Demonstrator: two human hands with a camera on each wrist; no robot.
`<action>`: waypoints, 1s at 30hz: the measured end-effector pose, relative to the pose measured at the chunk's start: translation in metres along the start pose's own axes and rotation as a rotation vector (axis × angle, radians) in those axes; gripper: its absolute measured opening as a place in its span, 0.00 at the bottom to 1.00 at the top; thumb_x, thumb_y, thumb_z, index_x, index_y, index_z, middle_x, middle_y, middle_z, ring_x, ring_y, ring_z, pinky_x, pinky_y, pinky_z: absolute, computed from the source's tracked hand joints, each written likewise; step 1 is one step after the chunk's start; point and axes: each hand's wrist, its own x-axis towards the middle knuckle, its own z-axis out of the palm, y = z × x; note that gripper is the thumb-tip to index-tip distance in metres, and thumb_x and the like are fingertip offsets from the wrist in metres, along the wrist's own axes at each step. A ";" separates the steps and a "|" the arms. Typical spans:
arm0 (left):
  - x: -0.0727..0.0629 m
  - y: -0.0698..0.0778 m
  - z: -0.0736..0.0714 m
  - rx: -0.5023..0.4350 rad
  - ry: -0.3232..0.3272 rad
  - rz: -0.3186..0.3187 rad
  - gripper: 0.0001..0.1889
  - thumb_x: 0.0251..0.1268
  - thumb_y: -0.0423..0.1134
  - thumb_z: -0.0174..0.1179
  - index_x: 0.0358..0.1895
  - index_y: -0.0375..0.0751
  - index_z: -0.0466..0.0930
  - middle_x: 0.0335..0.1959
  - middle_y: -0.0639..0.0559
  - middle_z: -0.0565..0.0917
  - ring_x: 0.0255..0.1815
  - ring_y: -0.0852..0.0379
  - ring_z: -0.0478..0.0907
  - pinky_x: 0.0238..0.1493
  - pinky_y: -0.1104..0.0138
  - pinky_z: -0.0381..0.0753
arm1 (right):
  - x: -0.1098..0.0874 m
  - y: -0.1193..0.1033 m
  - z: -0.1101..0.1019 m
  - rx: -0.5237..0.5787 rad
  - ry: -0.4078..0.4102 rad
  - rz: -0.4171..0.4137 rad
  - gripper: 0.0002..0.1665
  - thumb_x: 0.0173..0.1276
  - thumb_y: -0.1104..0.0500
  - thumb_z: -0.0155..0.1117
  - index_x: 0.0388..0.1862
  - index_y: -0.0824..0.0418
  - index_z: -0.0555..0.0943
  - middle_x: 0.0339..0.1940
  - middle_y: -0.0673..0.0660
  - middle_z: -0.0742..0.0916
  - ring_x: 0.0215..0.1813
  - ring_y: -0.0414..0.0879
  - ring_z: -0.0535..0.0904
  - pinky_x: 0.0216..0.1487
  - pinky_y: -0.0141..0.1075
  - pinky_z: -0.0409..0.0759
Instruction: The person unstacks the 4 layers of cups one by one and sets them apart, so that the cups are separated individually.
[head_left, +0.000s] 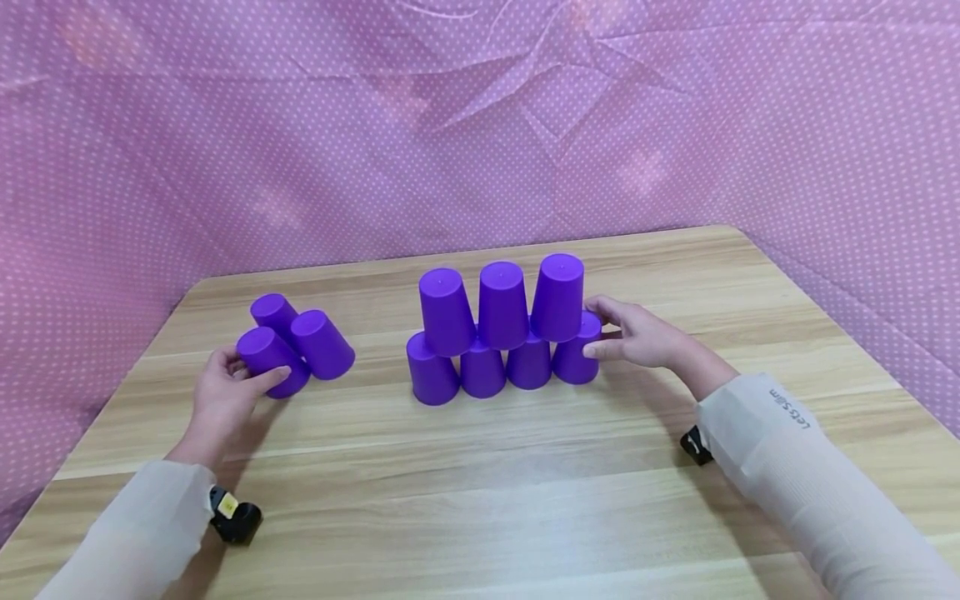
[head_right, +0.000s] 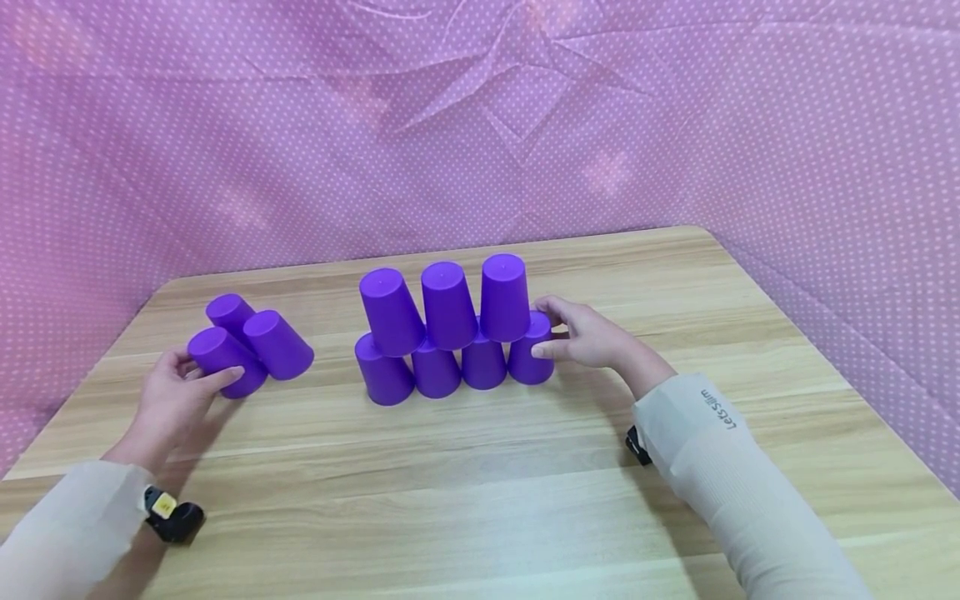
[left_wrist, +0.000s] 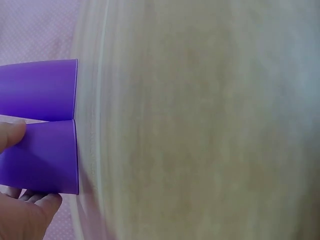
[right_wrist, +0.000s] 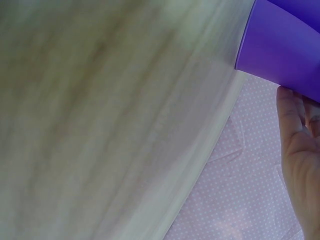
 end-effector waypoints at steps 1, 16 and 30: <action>0.000 0.001 0.000 -0.004 0.006 0.000 0.44 0.58 0.48 0.62 0.69 0.30 0.46 0.69 0.31 0.57 0.68 0.37 0.58 0.68 0.50 0.62 | 0.000 0.000 0.000 0.003 -0.001 0.000 0.30 0.60 0.64 0.65 0.59 0.71 0.65 0.51 0.64 0.77 0.57 0.56 0.71 0.61 0.50 0.73; -0.003 0.027 -0.007 -0.177 0.132 0.089 0.36 0.57 0.45 0.64 0.65 0.42 0.56 0.61 0.52 0.65 0.68 0.56 0.61 0.67 0.72 0.63 | 0.002 0.000 -0.001 0.010 -0.004 -0.008 0.30 0.59 0.66 0.65 0.59 0.70 0.66 0.50 0.64 0.77 0.55 0.53 0.71 0.61 0.49 0.73; -0.011 0.070 -0.012 -0.459 0.306 0.212 0.33 0.49 0.32 0.69 0.60 0.44 0.64 0.52 0.61 0.69 0.65 0.60 0.63 0.69 0.77 0.55 | 0.000 0.001 0.000 -0.002 0.005 -0.006 0.29 0.59 0.65 0.65 0.58 0.70 0.67 0.49 0.63 0.78 0.54 0.54 0.72 0.59 0.50 0.74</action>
